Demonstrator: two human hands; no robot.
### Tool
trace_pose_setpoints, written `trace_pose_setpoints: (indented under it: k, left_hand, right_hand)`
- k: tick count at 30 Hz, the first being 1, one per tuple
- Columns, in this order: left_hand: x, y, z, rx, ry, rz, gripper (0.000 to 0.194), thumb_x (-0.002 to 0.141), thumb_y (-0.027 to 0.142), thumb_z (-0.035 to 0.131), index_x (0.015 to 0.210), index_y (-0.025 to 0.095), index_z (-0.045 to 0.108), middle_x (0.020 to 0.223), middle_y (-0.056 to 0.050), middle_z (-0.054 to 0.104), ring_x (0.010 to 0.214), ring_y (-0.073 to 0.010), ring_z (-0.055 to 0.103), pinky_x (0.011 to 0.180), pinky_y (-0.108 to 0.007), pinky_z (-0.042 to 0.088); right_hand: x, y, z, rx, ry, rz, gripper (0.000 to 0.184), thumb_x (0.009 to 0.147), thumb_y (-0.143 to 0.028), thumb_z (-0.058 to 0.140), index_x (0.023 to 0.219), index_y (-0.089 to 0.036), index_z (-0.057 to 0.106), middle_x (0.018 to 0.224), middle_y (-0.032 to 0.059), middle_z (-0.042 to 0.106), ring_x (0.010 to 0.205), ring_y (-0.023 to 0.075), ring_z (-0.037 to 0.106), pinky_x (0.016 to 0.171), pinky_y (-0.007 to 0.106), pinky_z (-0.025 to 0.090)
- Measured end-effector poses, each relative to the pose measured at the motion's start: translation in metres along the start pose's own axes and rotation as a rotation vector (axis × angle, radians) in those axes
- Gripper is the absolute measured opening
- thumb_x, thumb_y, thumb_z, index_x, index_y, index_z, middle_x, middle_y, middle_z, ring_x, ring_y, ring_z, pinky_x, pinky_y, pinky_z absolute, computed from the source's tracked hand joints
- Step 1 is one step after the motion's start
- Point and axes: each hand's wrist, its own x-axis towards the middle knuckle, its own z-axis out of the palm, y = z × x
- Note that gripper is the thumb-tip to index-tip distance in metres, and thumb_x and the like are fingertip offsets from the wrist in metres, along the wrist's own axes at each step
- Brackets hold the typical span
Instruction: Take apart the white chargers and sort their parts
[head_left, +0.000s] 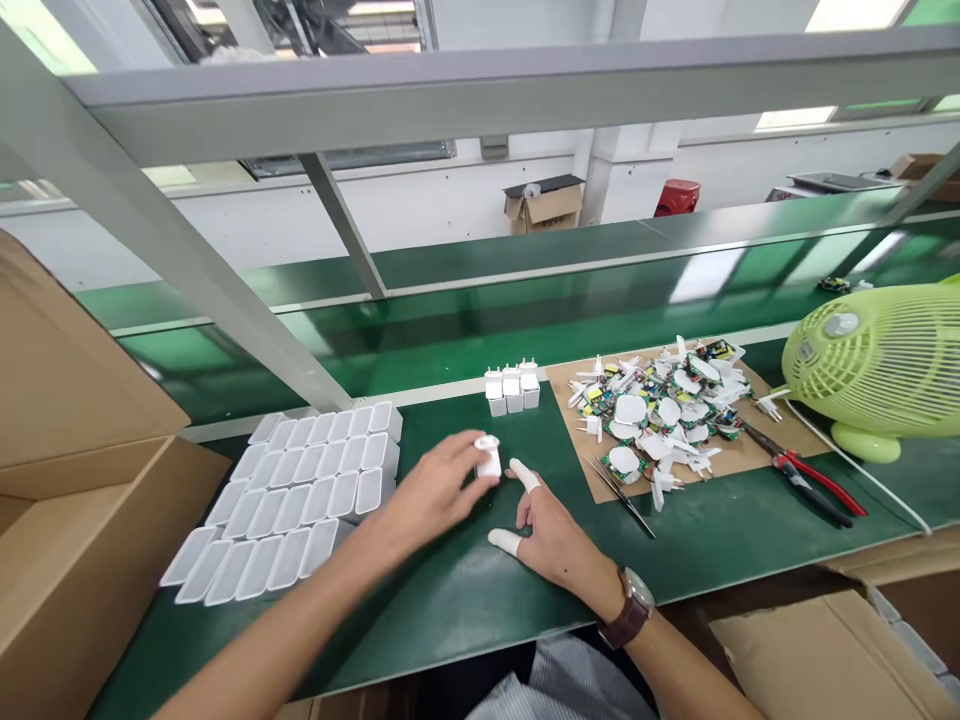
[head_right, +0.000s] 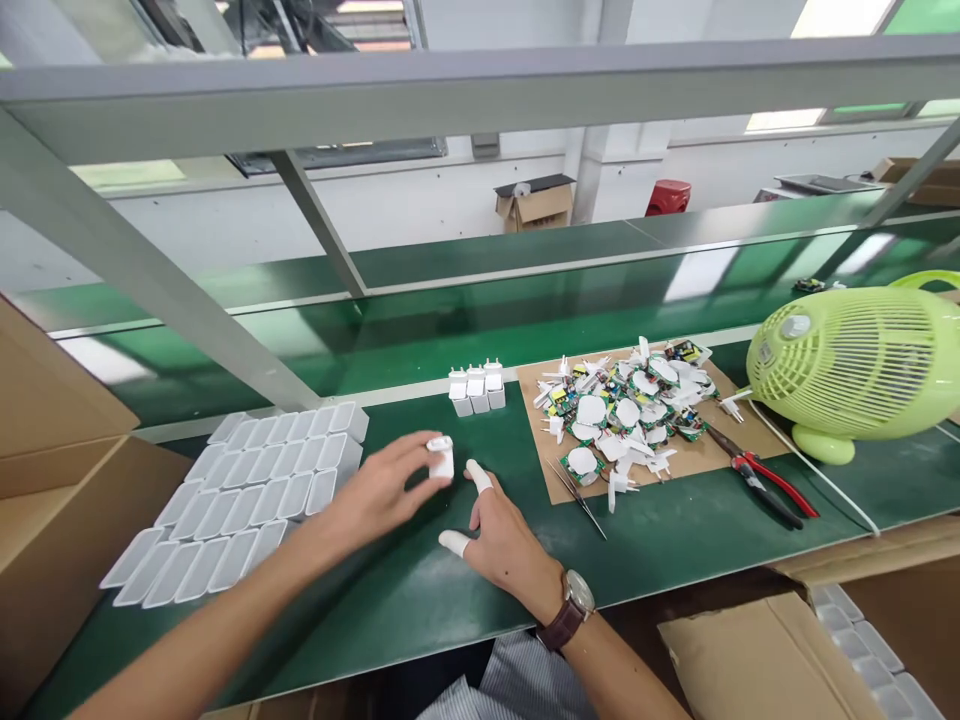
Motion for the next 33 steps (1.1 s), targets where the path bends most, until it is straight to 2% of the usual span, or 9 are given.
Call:
trace_pose_setpoints:
  k: [4,8,15,19,23,25,28,30,33]
  left_hand:
    - [0.050,-0.043,-0.025,-0.003,-0.036,-0.304,0.017,0.088,0.036,0.067,0.091,0.020,0.068,0.114,-0.011,0.074,0.101,-0.0322,0.074,0.091,-0.044,0.059]
    - [0.076,-0.070,-0.025,0.001,-0.028,-0.400,0.021,0.082,0.039,0.069,0.089,0.019,0.068,0.109,-0.011,0.077,0.091,-0.0311,0.076,0.082,-0.039,0.060]
    - [0.090,-0.067,-0.010,-0.018,-0.038,-0.402,0.037,0.075,0.054,0.075,0.089,0.020,0.069,0.108,-0.012,0.078,0.101,-0.0325,0.074,0.088,-0.042,0.060]
    - [0.093,-0.059,-0.023,-0.042,-0.031,-0.370,0.053,0.071,0.069,0.075,0.091,0.020,0.071,0.125,-0.015,0.073,0.110,-0.0347,0.072,0.088,-0.043,0.062]
    - [0.068,-0.044,-0.072,-0.042,0.033,-0.351,0.063,0.079,0.076,0.064,0.113,0.023,0.072,0.147,-0.012,0.061,0.120,-0.0335,0.068,0.096,-0.044,0.060]
    - [0.042,-0.037,-0.104,0.055,0.087,-0.321,0.060,0.085,0.075,0.060,0.118,0.027,0.071,0.145,-0.008,0.063,0.110,-0.0298,0.072,0.091,-0.041,0.061]
    - [-0.007,-0.037,-0.136,0.289,0.071,-0.287,0.047,0.091,0.070,0.057,0.116,0.034,0.073,0.146,-0.001,0.063,0.123,-0.0293,0.066,0.093,-0.040,0.059]
    - [-0.040,-0.045,-0.137,0.414,-0.011,-0.238,0.041,0.092,0.067,0.056,0.108,0.036,0.077,0.147,0.000,0.062,0.124,-0.0305,0.066,0.099,-0.046,0.057]
    - [-0.074,-0.062,-0.112,0.547,-0.067,-0.142,0.033,0.089,0.061,0.060,0.091,0.035,0.081,0.143,-0.004,0.066,0.133,-0.0387,0.059,0.106,-0.057,0.050]
  right_hand:
    - [-0.002,-0.003,0.002,0.050,-0.041,0.026,0.079,0.082,-0.019,0.079,0.152,-0.017,0.040,0.111,0.0095,0.066,0.092,0.0225,0.069,0.086,0.041,0.059]
    - [-0.001,-0.001,-0.002,0.081,0.007,0.022,0.081,0.083,-0.018,0.077,0.155,-0.019,0.039,0.111,0.0086,0.068,0.080,0.0195,0.069,0.082,0.040,0.061]
    - [0.073,0.007,-0.050,-0.081,0.105,0.052,0.079,0.087,-0.022,0.069,0.158,-0.021,0.035,0.134,0.0163,0.060,0.111,0.0294,0.068,0.101,0.049,0.056]
    - [0.107,0.008,-0.072,-0.084,0.100,0.062,0.074,0.086,-0.026,0.068,0.155,-0.019,0.041,0.136,0.0178,0.062,0.126,0.0347,0.063,0.107,0.053,0.051]
    - [0.098,0.019,-0.113,-0.108,0.203,0.041,0.068,0.088,-0.030,0.064,0.153,-0.021,0.046,0.147,0.0169,0.057,0.136,0.0353,0.055,0.116,0.055,0.043]
    - [0.083,0.027,-0.147,-0.142,0.280,0.063,0.063,0.085,-0.028,0.063,0.147,-0.022,0.054,0.142,0.0148,0.062,0.132,0.0357,0.058,0.114,0.057,0.044]
    - [0.056,0.038,-0.196,-0.232,0.330,0.078,0.055,0.083,-0.025,0.060,0.138,-0.023,0.063,0.131,0.0114,0.069,0.123,0.0341,0.063,0.110,0.055,0.047]
    - [0.039,0.042,-0.216,-0.322,0.325,0.051,0.050,0.084,-0.024,0.059,0.133,-0.023,0.066,0.125,0.0103,0.072,0.118,0.0322,0.066,0.107,0.051,0.050]
    - [0.024,0.043,-0.222,-0.518,0.238,-0.041,0.050,0.085,-0.018,0.057,0.134,-0.020,0.065,0.124,0.0111,0.072,0.117,0.0295,0.066,0.103,0.045,0.053]
